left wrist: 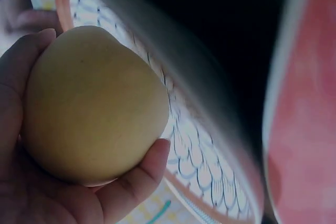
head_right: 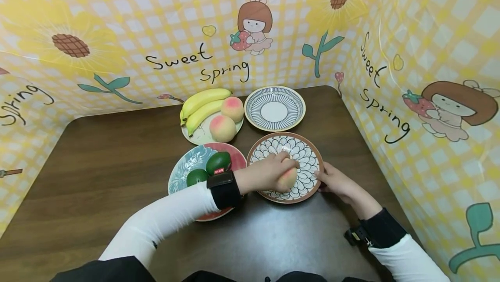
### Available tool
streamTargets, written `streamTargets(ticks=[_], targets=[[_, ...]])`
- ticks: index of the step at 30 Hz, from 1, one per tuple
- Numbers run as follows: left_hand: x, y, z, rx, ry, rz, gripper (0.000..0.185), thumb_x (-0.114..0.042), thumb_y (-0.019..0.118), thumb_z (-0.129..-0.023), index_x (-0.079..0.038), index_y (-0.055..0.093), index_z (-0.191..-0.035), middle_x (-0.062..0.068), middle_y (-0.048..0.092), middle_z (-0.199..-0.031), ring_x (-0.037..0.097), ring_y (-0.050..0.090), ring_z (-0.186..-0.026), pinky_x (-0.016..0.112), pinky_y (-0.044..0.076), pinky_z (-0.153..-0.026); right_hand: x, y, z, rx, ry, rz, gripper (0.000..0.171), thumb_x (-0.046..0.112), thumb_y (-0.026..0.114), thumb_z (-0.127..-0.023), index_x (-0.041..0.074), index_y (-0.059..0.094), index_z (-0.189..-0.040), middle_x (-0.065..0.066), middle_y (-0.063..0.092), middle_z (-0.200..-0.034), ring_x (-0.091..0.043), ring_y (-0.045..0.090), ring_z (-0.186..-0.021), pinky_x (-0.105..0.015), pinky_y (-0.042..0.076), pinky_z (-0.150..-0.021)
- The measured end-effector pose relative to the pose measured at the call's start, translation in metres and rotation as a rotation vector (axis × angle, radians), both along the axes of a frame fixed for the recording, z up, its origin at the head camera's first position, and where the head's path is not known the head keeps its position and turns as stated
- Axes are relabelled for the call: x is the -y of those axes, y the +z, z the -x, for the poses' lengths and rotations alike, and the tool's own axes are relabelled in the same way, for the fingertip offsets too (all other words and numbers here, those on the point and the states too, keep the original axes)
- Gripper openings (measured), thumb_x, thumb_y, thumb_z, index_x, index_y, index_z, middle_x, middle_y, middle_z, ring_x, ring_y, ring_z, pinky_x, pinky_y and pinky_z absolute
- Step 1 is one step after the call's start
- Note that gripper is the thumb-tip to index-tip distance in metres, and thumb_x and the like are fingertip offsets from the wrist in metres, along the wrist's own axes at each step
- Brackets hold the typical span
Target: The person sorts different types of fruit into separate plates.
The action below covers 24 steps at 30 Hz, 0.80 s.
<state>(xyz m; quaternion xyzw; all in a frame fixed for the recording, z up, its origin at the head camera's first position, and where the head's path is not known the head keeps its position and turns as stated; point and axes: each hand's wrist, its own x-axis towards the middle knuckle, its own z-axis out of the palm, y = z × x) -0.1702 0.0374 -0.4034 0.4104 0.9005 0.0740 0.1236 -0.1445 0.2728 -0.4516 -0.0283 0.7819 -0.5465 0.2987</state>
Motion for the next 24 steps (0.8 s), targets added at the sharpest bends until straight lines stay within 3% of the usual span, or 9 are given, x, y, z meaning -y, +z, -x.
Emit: streamTargets(ticks=[8,15,24], targets=[[-0.010,-0.007,-0.010,0.009,-0.036,0.028,0.073,-0.051,0.081,-0.084,-0.021,0.052,-0.144,0.008,0.056,-0.135,0.024,0.060,-0.111,0.033,0.056,-0.090,-0.001,0.002,-0.001,-0.018,0.015,0.004,0.057,0.014,0.029,-0.112,-0.020,0.008,-0.153,-0.034,0.049,-0.130,-0.011,0.058,-0.098,-0.028,0.053,-0.082],[-0.012,-0.008,-0.013,-0.040,-0.032,0.074,0.083,-0.057,0.079,-0.083,-0.022,0.046,-0.152,0.006,0.056,-0.140,0.024,0.061,-0.115,0.033,0.058,-0.088,-0.001,0.001,-0.001,-0.021,0.010,0.007,0.057,0.013,0.029,-0.112,-0.020,0.008,-0.153,-0.034,0.050,-0.129,-0.010,0.059,-0.098,-0.028,0.054,-0.082],[-0.012,-0.006,-0.015,-0.019,-0.012,0.057,0.073,-0.053,0.078,-0.086,-0.023,0.050,-0.147,0.006,0.057,-0.138,0.023,0.061,-0.113,0.033,0.058,-0.084,-0.002,-0.001,-0.001,-0.016,0.000,0.004,0.058,0.014,0.030,-0.112,-0.020,0.008,-0.153,-0.032,0.053,-0.128,-0.010,0.060,-0.097,-0.027,0.055,-0.081]])
